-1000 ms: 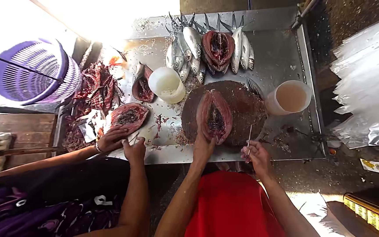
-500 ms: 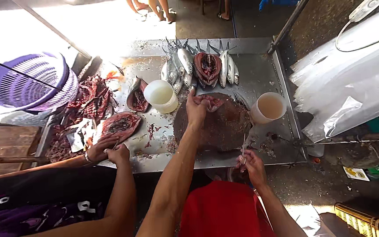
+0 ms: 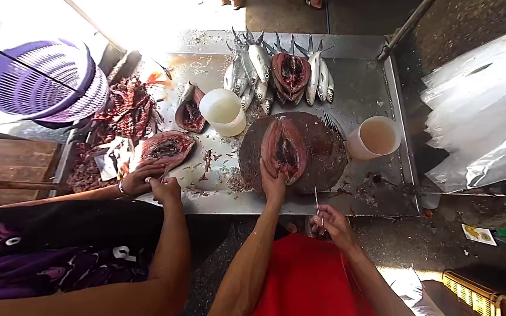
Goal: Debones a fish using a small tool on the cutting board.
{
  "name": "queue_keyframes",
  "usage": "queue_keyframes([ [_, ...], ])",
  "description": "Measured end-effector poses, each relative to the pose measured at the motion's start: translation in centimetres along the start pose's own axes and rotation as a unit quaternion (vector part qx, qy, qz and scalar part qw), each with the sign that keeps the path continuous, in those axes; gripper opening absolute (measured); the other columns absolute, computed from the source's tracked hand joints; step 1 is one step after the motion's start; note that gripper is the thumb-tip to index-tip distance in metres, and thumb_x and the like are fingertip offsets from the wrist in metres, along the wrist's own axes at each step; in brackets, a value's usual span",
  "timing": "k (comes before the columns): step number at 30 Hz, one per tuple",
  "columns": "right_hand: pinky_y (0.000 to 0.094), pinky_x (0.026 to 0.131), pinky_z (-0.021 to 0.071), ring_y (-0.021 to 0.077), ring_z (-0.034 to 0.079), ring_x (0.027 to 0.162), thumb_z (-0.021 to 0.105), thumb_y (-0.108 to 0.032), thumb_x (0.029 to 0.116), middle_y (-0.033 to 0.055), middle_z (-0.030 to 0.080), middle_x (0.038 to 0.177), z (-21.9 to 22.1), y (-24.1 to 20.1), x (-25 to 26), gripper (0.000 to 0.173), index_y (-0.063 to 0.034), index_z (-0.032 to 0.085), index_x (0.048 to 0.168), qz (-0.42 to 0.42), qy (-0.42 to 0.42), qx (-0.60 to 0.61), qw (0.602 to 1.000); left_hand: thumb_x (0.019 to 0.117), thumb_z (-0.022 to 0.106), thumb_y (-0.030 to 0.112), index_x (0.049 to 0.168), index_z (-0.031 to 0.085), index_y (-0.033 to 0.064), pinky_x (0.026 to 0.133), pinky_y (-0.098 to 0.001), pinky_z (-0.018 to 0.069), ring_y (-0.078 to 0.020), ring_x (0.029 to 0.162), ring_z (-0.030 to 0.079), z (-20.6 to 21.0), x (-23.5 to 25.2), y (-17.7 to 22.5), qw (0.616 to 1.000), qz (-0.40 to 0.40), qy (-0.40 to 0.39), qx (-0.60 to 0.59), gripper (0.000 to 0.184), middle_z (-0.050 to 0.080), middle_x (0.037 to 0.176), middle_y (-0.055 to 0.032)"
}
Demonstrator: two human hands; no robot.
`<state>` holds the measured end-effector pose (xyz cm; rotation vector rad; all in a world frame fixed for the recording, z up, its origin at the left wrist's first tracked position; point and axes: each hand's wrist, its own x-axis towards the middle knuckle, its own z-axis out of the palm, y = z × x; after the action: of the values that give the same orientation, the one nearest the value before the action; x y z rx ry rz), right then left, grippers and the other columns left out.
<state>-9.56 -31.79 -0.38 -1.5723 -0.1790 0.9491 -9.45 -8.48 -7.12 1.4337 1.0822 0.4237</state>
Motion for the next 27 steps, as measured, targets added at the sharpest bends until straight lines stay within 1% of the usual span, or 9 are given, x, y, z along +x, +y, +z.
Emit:
queue_keyframes([
  [3,0.0344,0.070,0.0629,0.0202,0.074,0.082,0.067,-0.027,0.0944,0.0100,0.074,0.097,0.7,-1.4,2.1,0.048,0.0030,0.057,0.130,0.009,-0.103,-0.038,0.994,0.0817,0.068,0.007,0.164,0.018,0.0168,0.104,-0.0487,0.0509,-0.0295,0.128,0.059,-1.2,-0.3,-0.7,0.999,0.010,-0.014,0.049,0.097,0.056,0.144,-0.0206],
  [5,0.0353,0.071,0.0631,0.0208,0.075,0.085,0.067,-0.030,0.0942,0.0102,0.075,0.098,1.0,-2.7,4.6,0.049,0.0026,0.057,0.129,0.013,-0.165,-0.053,0.985,0.0804,0.070,0.005,0.165,0.019,0.0209,0.101,-0.0504,0.0529,-0.0303,0.124,0.062,-1.6,0.3,-0.3,0.998,0.027,-0.024,0.056,0.100,0.058,0.143,-0.0191],
  [7,0.0357,0.070,0.0629,0.0214,0.075,0.084,0.064,-0.030,0.0952,0.0108,0.076,0.098,1.3,-3.7,6.8,0.046,0.0024,0.057,0.128,0.030,-0.214,-0.050,0.975,0.0782,0.072,-0.002,0.165,0.017,0.0228,0.100,-0.0467,0.0551,-0.0269,0.126,0.061,-2.0,0.5,-0.8,0.998,0.034,-0.048,-0.013,0.106,0.051,0.151,-0.0152],
  [10,0.0347,0.068,0.0623,0.0216,0.075,0.082,0.058,-0.028,0.0989,0.0124,0.076,0.096,1.5,-4.9,10.2,0.040,0.0021,0.057,0.125,0.066,-0.257,-0.040,0.963,0.0774,0.071,-0.011,0.165,0.016,0.0252,0.097,-0.0443,0.0577,-0.0250,0.125,0.062,-2.6,1.2,-1.5,0.987,0.020,-0.103,-0.121,0.110,0.048,0.155,-0.0117],
  [13,0.0336,0.068,0.0621,0.0215,0.076,0.080,0.054,-0.029,0.1025,0.0127,0.076,0.096,1.6,-5.6,12.4,0.036,0.0007,0.057,0.123,0.102,-0.278,-0.052,0.954,0.0778,0.070,-0.013,0.166,0.017,0.0261,0.097,-0.0450,0.0577,-0.0251,0.126,0.062,-3.1,1.6,-1.6,0.984,0.013,-0.129,-0.125,0.110,0.045,0.158,-0.0099],
  [19,0.0330,0.068,0.0621,0.0221,0.076,0.080,0.052,-0.030,0.1052,0.0127,0.076,0.095,2.0,-5.9,13.8,0.034,-0.0008,0.057,0.122,0.132,-0.292,-0.069,0.945,0.0792,0.069,-0.014,0.165,0.020,0.0302,0.093,-0.0452,0.0588,-0.0253,0.120,0.064,-3.4,1.8,-1.5,0.980,0.003,-0.152,-0.127,0.108,0.050,0.153,-0.0098],
  [21,0.0326,0.066,0.0621,0.0223,0.076,0.078,0.052,-0.030,0.1056,0.0126,0.076,0.093,2.3,-6.0,14.1,0.034,-0.0008,0.057,0.121,0.138,-0.290,-0.060,0.945,0.0800,0.068,-0.013,0.164,0.022,0.0301,0.097,-0.0452,0.0575,-0.0240,0.124,0.063,-3.6,1.9,-1.6,0.981,0.011,-0.159,-0.114,0.105,0.049,0.155,-0.0076],
  [23,0.0308,0.063,0.0612,0.0199,0.074,0.073,0.056,-0.027,0.1045,0.0106,0.075,0.088,2.6,-6.5,14.1,0.031,0.0000,0.057,0.119,0.134,-0.283,-0.060,0.948,0.0836,0.067,-0.011,0.164,0.025,0.0291,0.101,-0.0447,0.0553,-0.0222,0.129,0.060,-3.5,1.9,-1.5,0.981,0.025,-0.164,-0.103,0.099,0.046,0.158,-0.0051],
  [27,0.0263,0.052,0.0569,0.0136,0.066,0.057,0.065,-0.017,0.0992,0.0059,0.070,0.076,4.0,-7.3,12.2,0.025,0.0034,0.062,0.113,0.092,-0.214,-0.037,0.972,0.0887,0.065,-0.006,0.163,0.029,0.0250,0.101,-0.0449,0.0544,-0.0222,0.128,0.060,-3.5,1.7,-1.3,0.982,0.036,-0.157,-0.099,0.088,0.048,0.156,-0.0072],
])
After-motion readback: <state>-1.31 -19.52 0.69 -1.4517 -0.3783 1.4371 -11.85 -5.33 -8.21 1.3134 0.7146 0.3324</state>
